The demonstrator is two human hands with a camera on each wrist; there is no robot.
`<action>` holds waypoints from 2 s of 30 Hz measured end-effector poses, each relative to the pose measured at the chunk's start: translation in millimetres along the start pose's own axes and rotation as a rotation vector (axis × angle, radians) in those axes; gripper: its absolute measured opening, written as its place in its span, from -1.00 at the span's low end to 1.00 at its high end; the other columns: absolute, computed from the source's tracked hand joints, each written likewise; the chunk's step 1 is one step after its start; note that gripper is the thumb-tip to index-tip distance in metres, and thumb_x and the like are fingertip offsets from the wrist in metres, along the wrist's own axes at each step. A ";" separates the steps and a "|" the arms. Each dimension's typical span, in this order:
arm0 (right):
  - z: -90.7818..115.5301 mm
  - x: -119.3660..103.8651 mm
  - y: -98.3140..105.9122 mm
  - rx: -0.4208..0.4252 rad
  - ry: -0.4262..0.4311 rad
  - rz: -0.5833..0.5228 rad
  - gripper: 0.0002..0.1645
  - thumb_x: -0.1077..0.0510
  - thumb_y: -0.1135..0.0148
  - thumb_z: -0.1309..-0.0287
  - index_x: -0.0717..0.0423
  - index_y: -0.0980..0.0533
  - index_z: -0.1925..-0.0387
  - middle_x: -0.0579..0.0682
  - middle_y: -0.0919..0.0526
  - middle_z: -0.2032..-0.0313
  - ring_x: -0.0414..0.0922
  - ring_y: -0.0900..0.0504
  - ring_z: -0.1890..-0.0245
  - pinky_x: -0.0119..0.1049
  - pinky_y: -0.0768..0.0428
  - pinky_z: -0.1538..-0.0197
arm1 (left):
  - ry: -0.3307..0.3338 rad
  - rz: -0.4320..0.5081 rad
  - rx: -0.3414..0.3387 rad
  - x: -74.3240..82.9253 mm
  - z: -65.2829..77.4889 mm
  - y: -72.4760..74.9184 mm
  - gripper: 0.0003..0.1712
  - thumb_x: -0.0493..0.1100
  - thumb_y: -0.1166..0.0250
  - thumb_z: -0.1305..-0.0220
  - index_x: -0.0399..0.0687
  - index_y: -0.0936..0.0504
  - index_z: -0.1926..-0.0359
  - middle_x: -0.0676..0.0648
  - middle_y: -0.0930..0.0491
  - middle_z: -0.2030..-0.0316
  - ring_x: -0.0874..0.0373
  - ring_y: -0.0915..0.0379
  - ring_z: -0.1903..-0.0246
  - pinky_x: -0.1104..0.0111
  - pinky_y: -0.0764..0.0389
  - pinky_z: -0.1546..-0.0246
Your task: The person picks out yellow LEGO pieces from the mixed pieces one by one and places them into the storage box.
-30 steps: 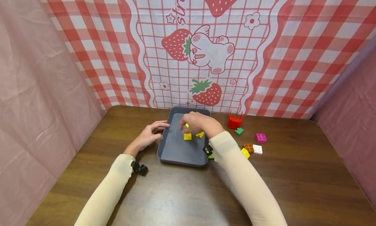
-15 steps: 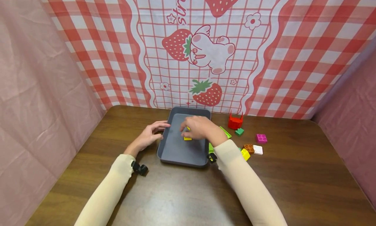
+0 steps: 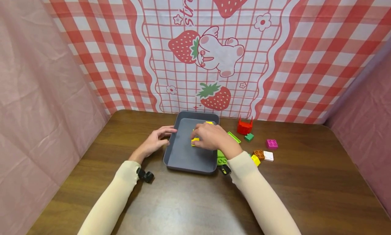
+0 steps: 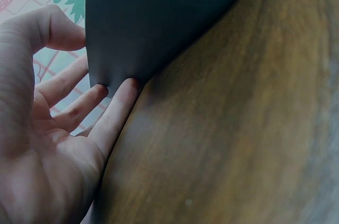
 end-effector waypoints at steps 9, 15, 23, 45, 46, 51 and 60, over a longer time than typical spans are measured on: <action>14.7 7.1 -1.0 0.019 -0.045 0.034 -0.63 -0.09 -0.38 -0.13 -0.21 -0.72 0.00 -0.07 -0.68 -0.05 -0.03 -0.57 -0.03 -0.05 -0.71 0.23 | -0.003 -0.005 0.000 0.0 -0.3 -2.1 -0.42 -0.47 -0.23 -0.16 -0.22 -0.57 -0.24 -0.25 -0.28 -0.45 -0.19 -0.40 -0.29 -0.09 -0.54 -0.21; 22.8 8.2 -0.3 0.047 -0.045 0.012 -0.64 -0.10 -0.37 -0.15 -0.18 -0.72 0.01 -0.04 -0.66 -0.14 -0.01 -0.56 -0.12 -0.01 -0.73 0.16 | -0.051 0.035 0.001 3.9 0.1 -0.4 -0.40 -0.54 -0.22 -0.09 -0.32 -0.55 -0.23 -0.34 -0.28 -0.43 -0.29 -0.39 -0.28 -0.17 -0.50 -0.20; 34.2 12.3 -0.1 0.082 -0.042 0.022 -0.63 -0.10 -0.37 -0.15 -0.17 -0.72 0.01 0.00 -0.65 -0.17 0.02 -0.56 -0.12 0.05 -0.72 0.12 | -0.028 0.006 0.007 1.8 -0.1 0.6 -0.41 -0.49 -0.22 -0.11 -0.26 -0.56 -0.23 -0.30 -0.28 -0.44 -0.23 -0.41 -0.28 -0.11 -0.53 -0.21; 81.3 48.7 9.6 0.152 -0.107 0.002 -0.66 -0.12 -0.44 -0.06 -0.14 -0.75 0.12 -0.01 -0.70 -0.06 -0.01 -0.60 -0.02 -0.01 -0.73 0.10 | -0.011 -0.003 0.000 1.3 1.2 -0.3 -0.41 -0.48 -0.22 -0.15 -0.25 -0.55 -0.25 -0.28 -0.27 -0.45 -0.22 -0.39 -0.29 -0.11 -0.54 -0.21; 82.6 50.4 9.8 0.150 -0.115 -0.001 -0.67 -0.12 -0.44 -0.06 -0.15 -0.75 0.12 -0.01 -0.70 -0.07 0.00 -0.60 -0.03 0.00 -0.74 0.11 | -0.010 -0.003 0.001 1.5 1.4 -0.1 -0.41 -0.48 -0.22 -0.15 -0.25 -0.55 -0.25 -0.28 -0.26 -0.45 -0.23 -0.39 -0.29 -0.11 -0.54 -0.22; 88.7 58.7 10.9 0.141 -0.147 -0.007 -0.65 -0.16 -0.41 -0.09 -0.20 -0.74 0.09 0.02 -0.67 -0.13 0.05 -0.58 -0.10 0.10 -0.73 0.10 | -0.002 0.011 -0.001 1.4 1.9 0.2 -0.41 -0.50 -0.22 -0.15 -0.24 -0.56 -0.25 -0.28 -0.26 -0.46 -0.23 -0.38 -0.30 -0.13 -0.52 -0.22; 104.2 73.7 19.0 0.143 -0.171 -0.034 -0.59 -0.13 -0.41 -0.10 -0.11 -0.72 0.03 0.14 -0.61 -0.21 0.15 -0.55 -0.15 0.25 -0.66 0.00 | 0.000 0.019 -0.016 2.2 1.0 -1.2 -0.41 -0.52 -0.21 -0.18 -0.33 -0.51 -0.28 -0.35 -0.21 -0.47 -0.32 -0.32 -0.32 -0.21 -0.47 -0.24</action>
Point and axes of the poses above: each hand's wrist, its own z-axis away from the middle knuckle, its own y-axis out of the back of the hand, x = y × z, the point moved 10 cm from there along -z, towards the middle knuckle
